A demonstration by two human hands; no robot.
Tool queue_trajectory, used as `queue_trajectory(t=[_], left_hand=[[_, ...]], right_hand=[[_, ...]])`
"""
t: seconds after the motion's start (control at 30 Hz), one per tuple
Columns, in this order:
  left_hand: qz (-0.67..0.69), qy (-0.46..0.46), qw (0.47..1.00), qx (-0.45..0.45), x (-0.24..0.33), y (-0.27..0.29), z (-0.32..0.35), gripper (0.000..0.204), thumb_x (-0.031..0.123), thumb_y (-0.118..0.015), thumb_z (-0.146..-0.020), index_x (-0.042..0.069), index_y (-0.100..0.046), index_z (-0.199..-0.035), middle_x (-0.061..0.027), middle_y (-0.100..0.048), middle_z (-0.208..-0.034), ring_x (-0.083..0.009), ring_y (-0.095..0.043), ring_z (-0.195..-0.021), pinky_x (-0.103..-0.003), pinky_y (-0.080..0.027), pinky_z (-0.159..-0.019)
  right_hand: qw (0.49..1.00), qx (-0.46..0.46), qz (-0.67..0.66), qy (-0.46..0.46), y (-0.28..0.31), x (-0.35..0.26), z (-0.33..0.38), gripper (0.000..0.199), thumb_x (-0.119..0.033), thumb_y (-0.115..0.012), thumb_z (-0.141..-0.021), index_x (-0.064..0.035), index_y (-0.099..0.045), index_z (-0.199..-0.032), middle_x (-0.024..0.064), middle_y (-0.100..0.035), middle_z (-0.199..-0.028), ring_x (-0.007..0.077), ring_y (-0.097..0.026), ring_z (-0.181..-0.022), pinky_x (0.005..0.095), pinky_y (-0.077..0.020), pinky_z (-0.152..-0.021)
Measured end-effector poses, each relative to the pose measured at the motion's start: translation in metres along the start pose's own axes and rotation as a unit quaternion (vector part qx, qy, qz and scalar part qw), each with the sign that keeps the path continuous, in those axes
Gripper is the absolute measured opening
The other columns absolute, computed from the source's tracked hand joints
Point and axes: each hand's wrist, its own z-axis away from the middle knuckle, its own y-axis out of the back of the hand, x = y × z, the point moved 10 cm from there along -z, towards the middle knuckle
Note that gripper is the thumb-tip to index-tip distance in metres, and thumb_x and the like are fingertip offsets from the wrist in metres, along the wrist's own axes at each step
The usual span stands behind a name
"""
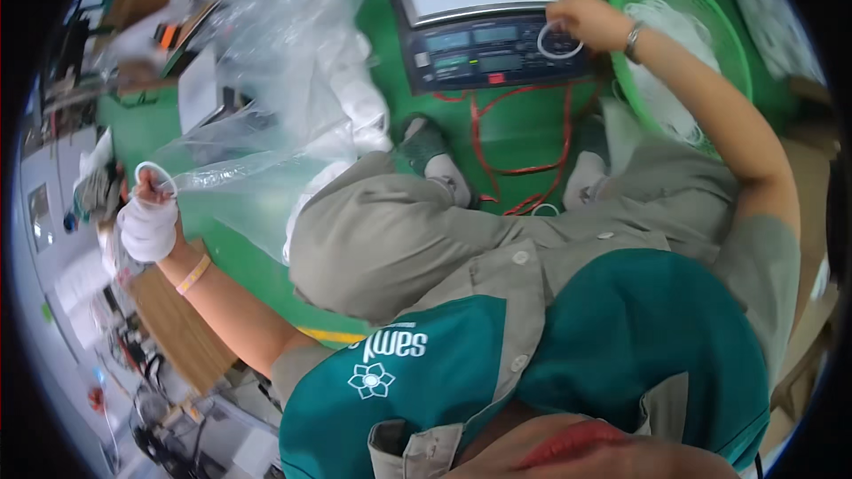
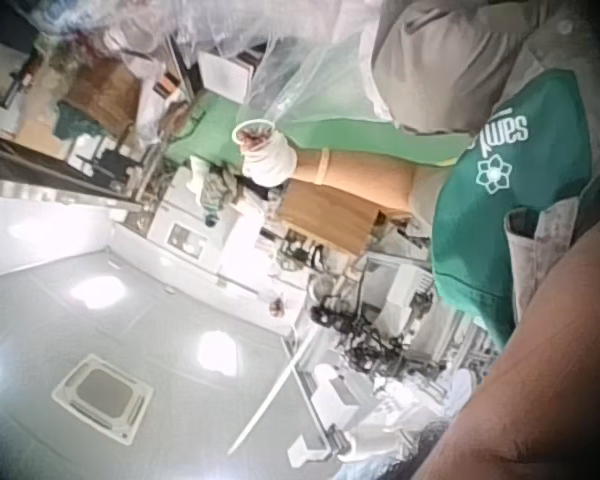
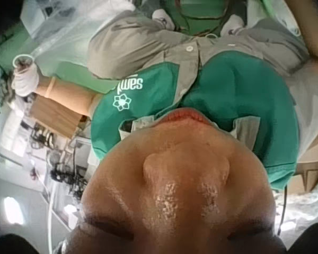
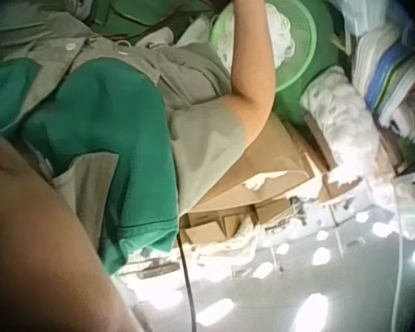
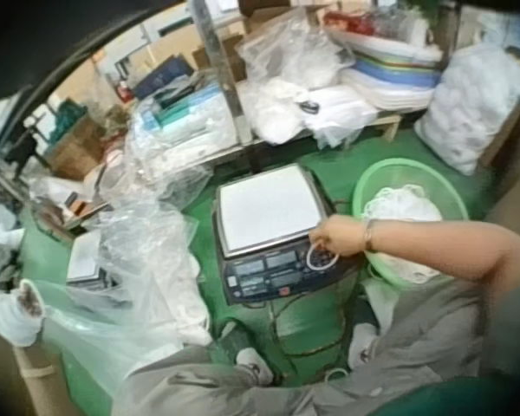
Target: Weighing and packing white plastic rings into bags.
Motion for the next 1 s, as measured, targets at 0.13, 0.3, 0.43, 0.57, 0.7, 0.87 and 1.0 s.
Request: queue_trajectory(t=[0.13, 0.3, 0.43, 0.57, 0.7, 0.87, 1.0], left_hand=[[-0.009, 0.076, 0.997, -0.008, -0.102, -0.055, -0.047, 0.028, 0.015, -0.042, -0.089, -0.001, -0.056, -0.107, -0.011, -0.059, -0.1, -0.0206, -0.057, -0.084, -0.03, -0.046, -0.074], [0.075, 0.247, 0.964, -0.066, -0.127, -0.153, -0.072, 0.037, 0.015, -0.036, -0.087, -0.01, -0.053, -0.108, -0.0197, -0.06, -0.099, -0.0312, -0.06, -0.084, -0.04, -0.05, -0.078], [-0.422, -0.173, 0.86, -0.227, 0.016, -0.28, -0.03, 0.033, -0.004, -0.044, -0.072, -0.005, -0.056, -0.102, -0.0144, -0.062, -0.093, -0.0221, -0.058, -0.083, -0.032, -0.045, -0.078], [-0.563, -0.184, 0.705, -0.391, 0.043, -0.382, 0.063, 0.025, -0.002, -0.046, -0.067, -0.002, -0.055, -0.09, -0.0183, -0.06, -0.08, -0.028, -0.058, -0.075, -0.033, -0.044, -0.07], [-0.482, -0.118, 0.713, -0.496, 0.039, -0.458, 0.139, 0.044, -0.003, -0.059, -0.063, 0.007, -0.049, -0.105, -0.0141, -0.054, -0.074, -0.0269, -0.055, -0.07, -0.035, -0.044, -0.065], [-0.257, 0.079, 0.768, -0.582, 0.044, -0.473, 0.182, 0.052, -0.009, -0.049, -0.062, 0.004, -0.046, -0.112, -0.0089, -0.054, -0.1, -0.0149, -0.055, -0.081, -0.024, -0.045, -0.067], [-0.032, 0.158, 0.858, -0.487, 0.041, -0.469, 0.159, 0.057, -0.009, -0.043, -0.065, 0.0, -0.041, -0.121, -0.0092, -0.055, -0.105, -0.0148, -0.057, -0.087, -0.026, -0.047, -0.075]], right_hand=[[0.926, 0.135, -0.225, -0.27, 0.131, 0.025, 0.113, 0.014, -0.014, -0.059, -0.083, -0.0021, -0.059, -0.089, -0.0004, -0.059, -0.073, 0.0057, -0.051, -0.061, 0.0189, -0.0419, -0.054], [0.851, 0.293, -0.257, -0.351, 0.106, 0.046, 0.261, 0.014, -0.023, -0.055, -0.086, -0.0096, -0.059, -0.085, -0.0075, -0.051, -0.072, 0.0022, -0.041, -0.058, 0.0173, -0.0322, -0.049], [0.739, 0.251, -0.355, -0.515, -0.073, 0.072, 0.389, 0.031, -0.035, -0.063, -0.079, -0.0072, -0.054, -0.068, 0.0022, -0.054, -0.06, 0.013, -0.048, -0.054, 0.0296, -0.04, -0.05], [0.734, 0.15, -0.155, -0.644, -0.182, 0.062, 0.431, 0.054, -0.048, -0.069, -0.068, -0.0027, -0.051, -0.092, 0.018, -0.059, -0.084, 0.0323, -0.058, -0.08, 0.0386, -0.0464, -0.067], [0.696, 0.151, -0.097, -0.696, -0.243, 0.082, 0.442, 0.056, -0.046, -0.068, -0.069, -0.0063, -0.047, -0.1, 0.0191, -0.055, -0.099, 0.0348, -0.056, -0.09, 0.0412, -0.0461, -0.074], [0.766, 0.244, -0.163, -0.572, -0.278, 0.117, 0.447, 0.013, -0.02, -0.053, -0.081, -0.007, -0.053, -0.081, 0.0161, -0.055, -0.082, 0.0329, -0.055, -0.076, 0.0404, -0.0437, -0.067], [0.751, 0.421, -0.142, -0.488, -0.193, 0.089, 0.463, 0.007, -0.008, -0.051, -0.078, -0.0044, -0.056, -0.075, 0.0148, -0.055, -0.074, 0.0288, -0.052, -0.068, 0.0342, -0.0428, -0.063]])
